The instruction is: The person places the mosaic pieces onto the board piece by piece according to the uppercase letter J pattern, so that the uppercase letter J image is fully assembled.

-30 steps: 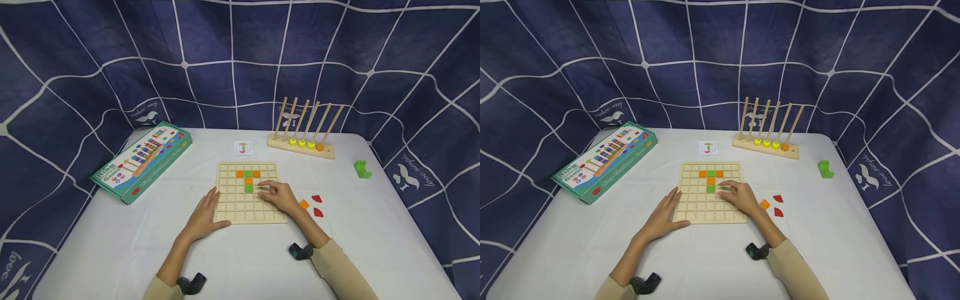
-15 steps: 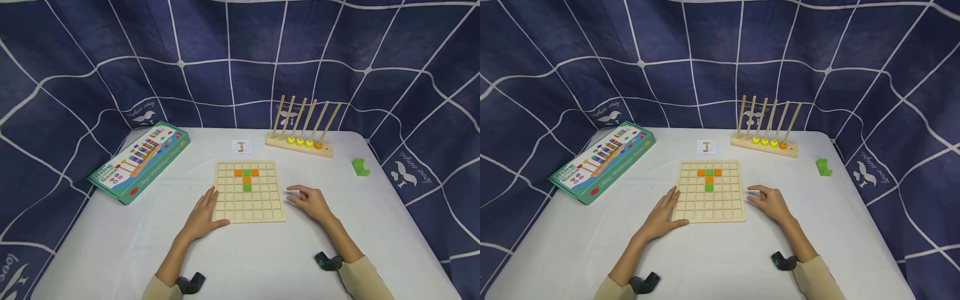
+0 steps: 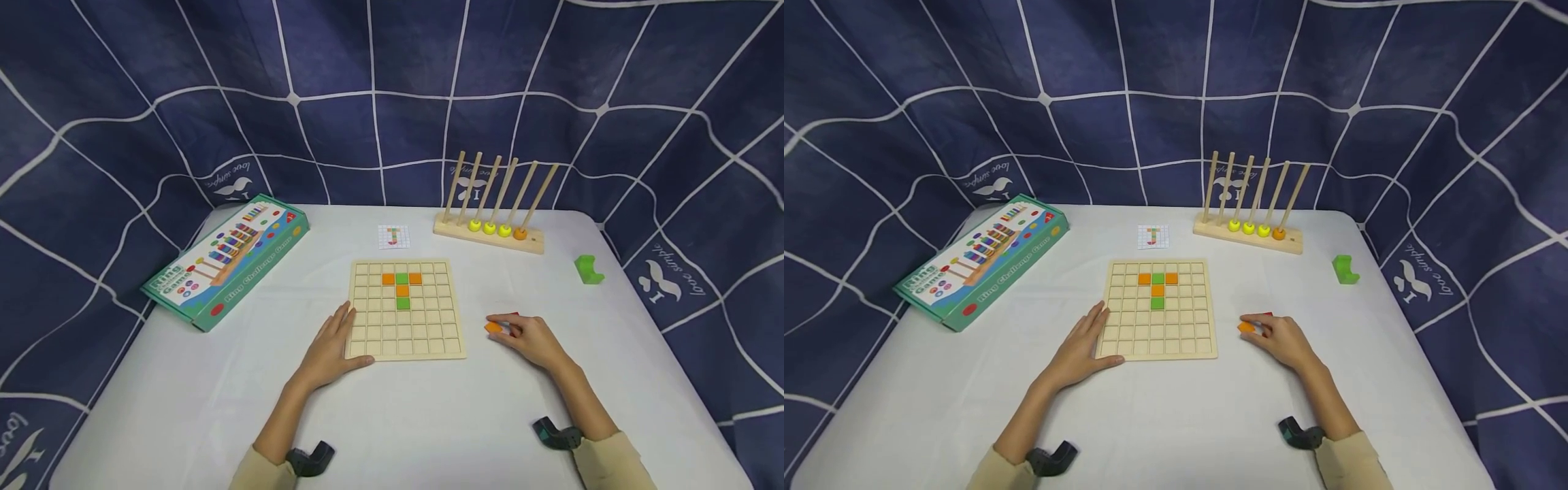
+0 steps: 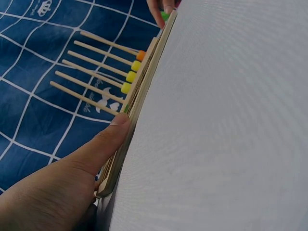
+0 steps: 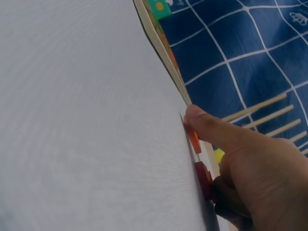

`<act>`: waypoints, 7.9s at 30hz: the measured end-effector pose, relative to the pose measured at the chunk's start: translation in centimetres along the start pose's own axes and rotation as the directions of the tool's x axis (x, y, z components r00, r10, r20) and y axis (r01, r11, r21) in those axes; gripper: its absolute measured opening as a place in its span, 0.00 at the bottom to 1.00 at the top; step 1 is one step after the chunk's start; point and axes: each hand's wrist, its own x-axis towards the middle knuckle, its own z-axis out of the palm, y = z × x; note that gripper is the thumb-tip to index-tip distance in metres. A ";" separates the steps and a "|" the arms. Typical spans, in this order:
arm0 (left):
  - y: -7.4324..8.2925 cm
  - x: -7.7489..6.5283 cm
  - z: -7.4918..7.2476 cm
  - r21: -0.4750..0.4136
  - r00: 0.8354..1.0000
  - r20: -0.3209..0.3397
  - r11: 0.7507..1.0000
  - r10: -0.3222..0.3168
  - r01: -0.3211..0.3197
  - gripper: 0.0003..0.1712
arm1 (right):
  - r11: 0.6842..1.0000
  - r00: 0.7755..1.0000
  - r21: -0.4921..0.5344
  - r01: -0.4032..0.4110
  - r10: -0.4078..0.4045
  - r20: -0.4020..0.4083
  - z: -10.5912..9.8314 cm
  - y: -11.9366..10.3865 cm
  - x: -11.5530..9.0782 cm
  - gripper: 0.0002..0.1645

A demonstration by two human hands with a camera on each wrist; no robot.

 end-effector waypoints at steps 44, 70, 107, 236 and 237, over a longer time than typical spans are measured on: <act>-0.1 -0.1 0.0 -0.001 1.000 -0.011 1.000 0.009 -0.009 0.63 | 0.982 0.982 -0.090 0.165 -0.172 -0.082 7.1 -8.5 7.0 0.22; -0.3 0.0 0.1 0.016 1.000 -0.007 1.000 0.023 -0.023 0.62 | 0.979 0.983 -0.088 0.184 -0.185 0.000 9.1 -9.5 7.8 0.19; -0.2 0.0 0.1 0.052 0.998 -0.019 0.997 0.061 -0.060 0.64 | 0.985 0.965 -0.156 -0.072 0.029 -0.262 -0.8 0.8 -0.4 0.17; 0.0 0.1 0.0 0.051 1.000 0.016 0.998 0.020 -0.021 0.64 | 0.999 0.996 -0.034 -0.016 0.013 -0.088 -1.4 2.0 -3.3 0.15; 0.0 0.1 0.0 0.053 1.000 0.016 0.998 0.020 -0.021 0.64 | 0.999 0.996 -0.037 -0.017 0.013 -0.093 -1.3 2.0 -3.1 0.15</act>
